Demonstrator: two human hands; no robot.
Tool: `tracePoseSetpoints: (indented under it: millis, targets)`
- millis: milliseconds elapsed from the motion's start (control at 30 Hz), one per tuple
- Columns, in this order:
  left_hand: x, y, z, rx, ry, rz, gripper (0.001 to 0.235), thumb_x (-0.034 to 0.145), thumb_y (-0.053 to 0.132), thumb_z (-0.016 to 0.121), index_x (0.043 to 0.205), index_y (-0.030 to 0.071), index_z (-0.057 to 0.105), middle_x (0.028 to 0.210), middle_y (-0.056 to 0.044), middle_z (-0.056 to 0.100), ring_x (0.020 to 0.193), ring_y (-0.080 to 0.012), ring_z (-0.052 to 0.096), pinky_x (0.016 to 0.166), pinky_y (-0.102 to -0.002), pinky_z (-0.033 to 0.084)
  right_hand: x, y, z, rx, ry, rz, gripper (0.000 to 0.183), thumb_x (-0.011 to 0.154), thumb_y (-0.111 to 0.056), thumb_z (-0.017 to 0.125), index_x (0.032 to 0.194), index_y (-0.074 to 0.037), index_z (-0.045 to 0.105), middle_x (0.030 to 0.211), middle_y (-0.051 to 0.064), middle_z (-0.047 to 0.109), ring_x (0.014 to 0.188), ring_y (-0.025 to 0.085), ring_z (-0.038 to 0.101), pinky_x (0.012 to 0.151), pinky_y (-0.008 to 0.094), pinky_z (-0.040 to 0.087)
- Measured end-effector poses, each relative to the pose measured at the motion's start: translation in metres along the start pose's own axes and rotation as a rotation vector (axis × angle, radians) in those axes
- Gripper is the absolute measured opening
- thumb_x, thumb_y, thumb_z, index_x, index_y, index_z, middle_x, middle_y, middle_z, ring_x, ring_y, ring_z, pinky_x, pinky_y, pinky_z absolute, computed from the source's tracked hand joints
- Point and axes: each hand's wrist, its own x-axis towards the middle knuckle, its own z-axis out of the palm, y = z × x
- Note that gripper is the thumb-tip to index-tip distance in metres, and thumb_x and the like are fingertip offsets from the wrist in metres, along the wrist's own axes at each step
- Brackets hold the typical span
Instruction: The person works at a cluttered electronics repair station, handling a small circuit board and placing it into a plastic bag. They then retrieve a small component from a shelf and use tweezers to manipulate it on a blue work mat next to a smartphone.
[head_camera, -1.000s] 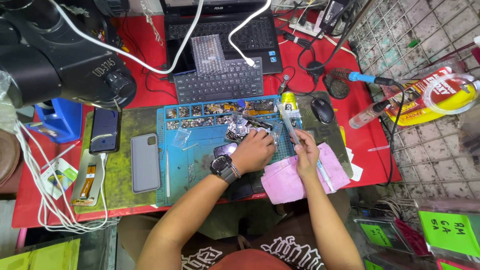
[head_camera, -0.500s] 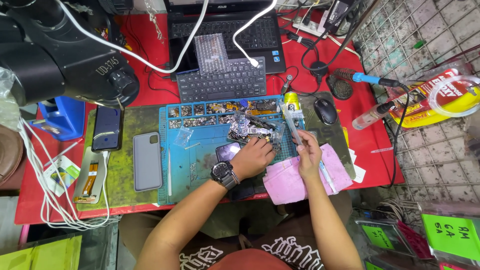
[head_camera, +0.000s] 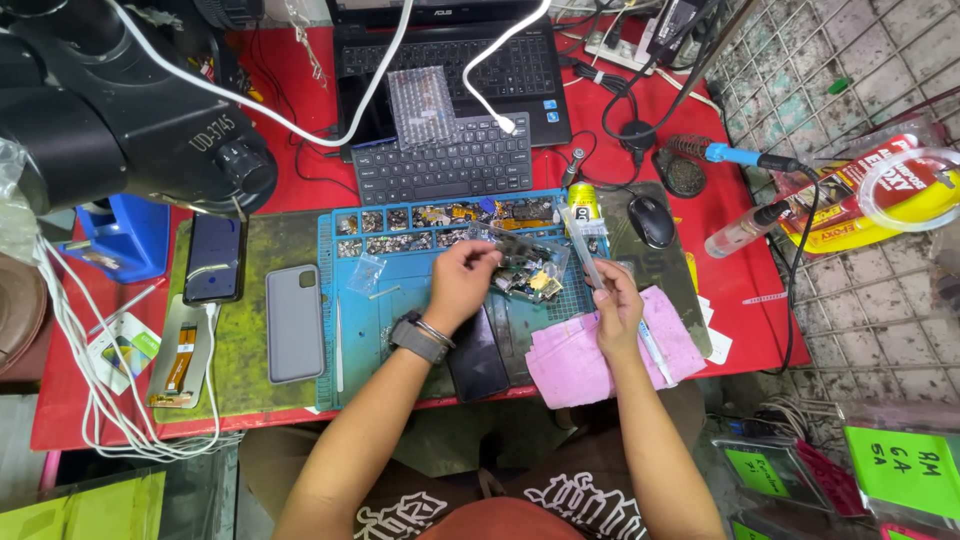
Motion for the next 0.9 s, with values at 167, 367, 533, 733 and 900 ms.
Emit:
tracePoseSetpoints:
  millis: [167,367,533,733,900]
  targets:
    - [0.02,0.004,-0.029,0.115,0.03,-0.235,0.018,0.082,0.018,0.082,0.097,0.009,0.08,0.074,-0.006,0.076,0.073,-0.0176,0.073,0.068,-0.031,0.055,0.0,0.001,0.0,0.006,0.004,0.008,0.051,0.093,-0.029,0.062,0.126,0.01,0.06,0.13,0.021,0.057,0.119,0.033,0.064,0.1,0.043,0.053]
    - [0.023,0.01,-0.049,0.645,-0.196,0.229,0.033,0.09,0.023,0.076,0.12,0.01,0.075,0.104,-0.009,0.068,0.107,-0.0316,0.062,0.093,-0.042,0.05,0.0,0.0,0.0,-0.01,0.004,0.015,0.051,0.093,-0.028,0.062,0.126,0.011,0.061,0.13,0.022,0.057,0.118,0.033,0.064,0.1,0.044,0.054]
    - [0.023,-0.016,-0.034,0.836,-0.382,0.369,0.022,0.093,0.028,0.07,0.109,0.015,0.078,0.105,-0.003,0.066,0.107,-0.0264,0.057,0.094,-0.04,0.048,0.0,0.002,-0.005,-0.038,-0.026,0.014,0.053,0.09,-0.027,0.063,0.129,0.009,0.06,0.133,0.018,0.054,0.116,0.022,0.059,0.103,0.04,0.051]
    - [0.014,-0.026,-0.023,0.89,-0.313,0.532,0.022,0.096,0.033,0.064,0.11,0.019,0.075,0.107,-0.002,0.063,0.106,-0.0251,0.056,0.09,-0.039,0.045,0.004,-0.027,0.005,-0.217,-0.158,-0.087,0.058,0.084,-0.024,0.071,0.132,0.007,0.06,0.135,0.02,0.052,0.13,0.03,0.052,0.111,0.043,0.042]
    - [-0.019,0.012,0.01,0.77,-0.437,0.7,0.023,0.085,0.029,0.075,0.105,0.019,0.076,0.097,-0.004,0.06,0.097,-0.0261,0.056,0.086,-0.041,0.045,0.002,-0.018,0.003,-0.129,-0.104,-0.069,0.056,0.086,-0.024,0.067,0.134,0.005,0.057,0.138,0.018,0.047,0.13,0.024,0.048,0.114,0.04,0.038]
